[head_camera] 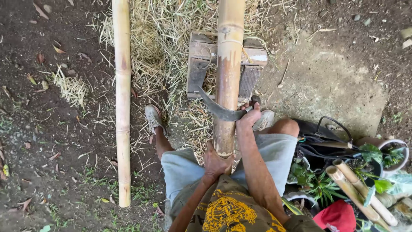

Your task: The person is carving and smoothing a piece of bamboo using a curved blade and then a metal scraper.

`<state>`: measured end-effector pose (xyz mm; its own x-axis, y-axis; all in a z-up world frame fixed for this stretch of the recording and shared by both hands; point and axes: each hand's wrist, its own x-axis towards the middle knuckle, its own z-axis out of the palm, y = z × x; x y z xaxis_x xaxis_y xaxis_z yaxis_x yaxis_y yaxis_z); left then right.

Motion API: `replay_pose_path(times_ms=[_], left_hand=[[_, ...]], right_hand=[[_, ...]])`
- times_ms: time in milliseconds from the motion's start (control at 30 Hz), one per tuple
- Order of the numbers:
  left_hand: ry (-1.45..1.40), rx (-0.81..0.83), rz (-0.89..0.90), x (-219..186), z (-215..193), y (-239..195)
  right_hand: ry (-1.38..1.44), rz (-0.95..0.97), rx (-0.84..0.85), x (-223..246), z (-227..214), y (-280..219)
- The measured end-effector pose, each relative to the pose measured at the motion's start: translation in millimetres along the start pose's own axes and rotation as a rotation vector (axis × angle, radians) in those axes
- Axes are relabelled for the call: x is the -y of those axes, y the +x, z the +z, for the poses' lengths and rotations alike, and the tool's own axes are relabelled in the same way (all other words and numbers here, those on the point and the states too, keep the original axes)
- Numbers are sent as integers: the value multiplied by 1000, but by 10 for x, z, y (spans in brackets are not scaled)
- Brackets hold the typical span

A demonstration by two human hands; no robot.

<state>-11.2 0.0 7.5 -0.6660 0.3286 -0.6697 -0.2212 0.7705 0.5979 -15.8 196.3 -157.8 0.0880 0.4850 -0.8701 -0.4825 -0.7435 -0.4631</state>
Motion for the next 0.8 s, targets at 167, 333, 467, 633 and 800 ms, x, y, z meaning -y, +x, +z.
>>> replay_pose_path(times_ms=[167,333,467,633,800], left_hand=[[60,-6,-2,165,100,-31],[72,-69,44,99,72,-45],[24,43,-28,41,-40,-185],[-95,-56,183,334,162,-156],[76,42,-37,-2,-43,-51]], right_hand=[[-35,-70,1,-73,-211,268],[-69,-36,-53,-65,-192,205],[-46,26,-44,-185,-448,-3],[-98,26,-1,-138,-331,47],[-177,-18,-69,-223,-433,239]])
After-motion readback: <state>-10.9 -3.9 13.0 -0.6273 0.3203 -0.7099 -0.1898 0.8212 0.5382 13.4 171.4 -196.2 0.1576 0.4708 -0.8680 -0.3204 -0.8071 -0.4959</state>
